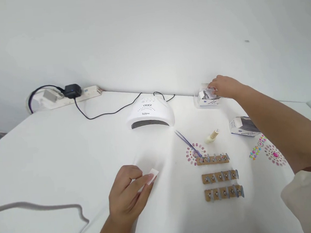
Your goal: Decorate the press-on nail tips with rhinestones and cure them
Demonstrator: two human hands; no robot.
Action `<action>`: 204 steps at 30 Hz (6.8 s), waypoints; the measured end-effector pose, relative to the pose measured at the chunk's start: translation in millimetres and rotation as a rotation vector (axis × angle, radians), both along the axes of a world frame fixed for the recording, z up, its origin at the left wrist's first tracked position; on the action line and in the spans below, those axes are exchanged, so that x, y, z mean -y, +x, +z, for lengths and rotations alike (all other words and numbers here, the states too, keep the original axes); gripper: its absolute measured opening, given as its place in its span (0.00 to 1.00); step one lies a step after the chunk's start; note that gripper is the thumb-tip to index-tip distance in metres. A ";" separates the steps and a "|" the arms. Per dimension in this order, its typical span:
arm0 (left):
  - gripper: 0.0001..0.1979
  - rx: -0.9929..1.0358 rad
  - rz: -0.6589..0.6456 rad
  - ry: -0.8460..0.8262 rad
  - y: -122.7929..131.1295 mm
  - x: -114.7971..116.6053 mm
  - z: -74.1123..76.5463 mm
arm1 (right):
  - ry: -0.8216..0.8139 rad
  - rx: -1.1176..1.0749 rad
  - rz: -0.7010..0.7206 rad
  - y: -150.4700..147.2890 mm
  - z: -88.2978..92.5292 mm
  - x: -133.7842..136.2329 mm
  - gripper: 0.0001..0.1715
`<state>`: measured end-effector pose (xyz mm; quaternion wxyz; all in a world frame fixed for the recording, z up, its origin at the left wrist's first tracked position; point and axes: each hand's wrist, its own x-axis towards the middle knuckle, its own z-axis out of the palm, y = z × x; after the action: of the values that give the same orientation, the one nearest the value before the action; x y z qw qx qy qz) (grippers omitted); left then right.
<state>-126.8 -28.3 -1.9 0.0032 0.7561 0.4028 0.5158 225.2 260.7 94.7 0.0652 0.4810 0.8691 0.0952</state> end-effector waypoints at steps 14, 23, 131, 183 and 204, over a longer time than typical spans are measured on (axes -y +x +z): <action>0.16 0.165 -0.052 -0.115 10.2 5.8 -3.8 | 0.257 -0.711 0.246 15.2 50.2 166.4 0.16; 0.12 0.184 -0.425 -0.502 54.7 12.3 30.4 | -0.025 -0.931 0.394 58.4 -57.6 276.2 0.09; 0.11 -0.627 -0.975 -0.337 193.4 -79.8 35.1 | -0.512 -0.806 -0.220 32.3 -96.3 273.2 0.16; 0.11 -0.893 -0.714 0.068 197.3 -80.6 23.8 | -0.524 -0.813 -0.227 33.8 -96.2 273.0 0.18; 0.10 -0.621 -0.898 -0.428 165.8 -68.4 39.5 | -0.501 -0.826 -0.093 30.9 -92.9 270.9 0.14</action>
<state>39.0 40.1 37.6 0.2560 0.9509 0.1202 0.1256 256.1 -10.2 1.8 -0.1676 0.4864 0.7961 -0.3189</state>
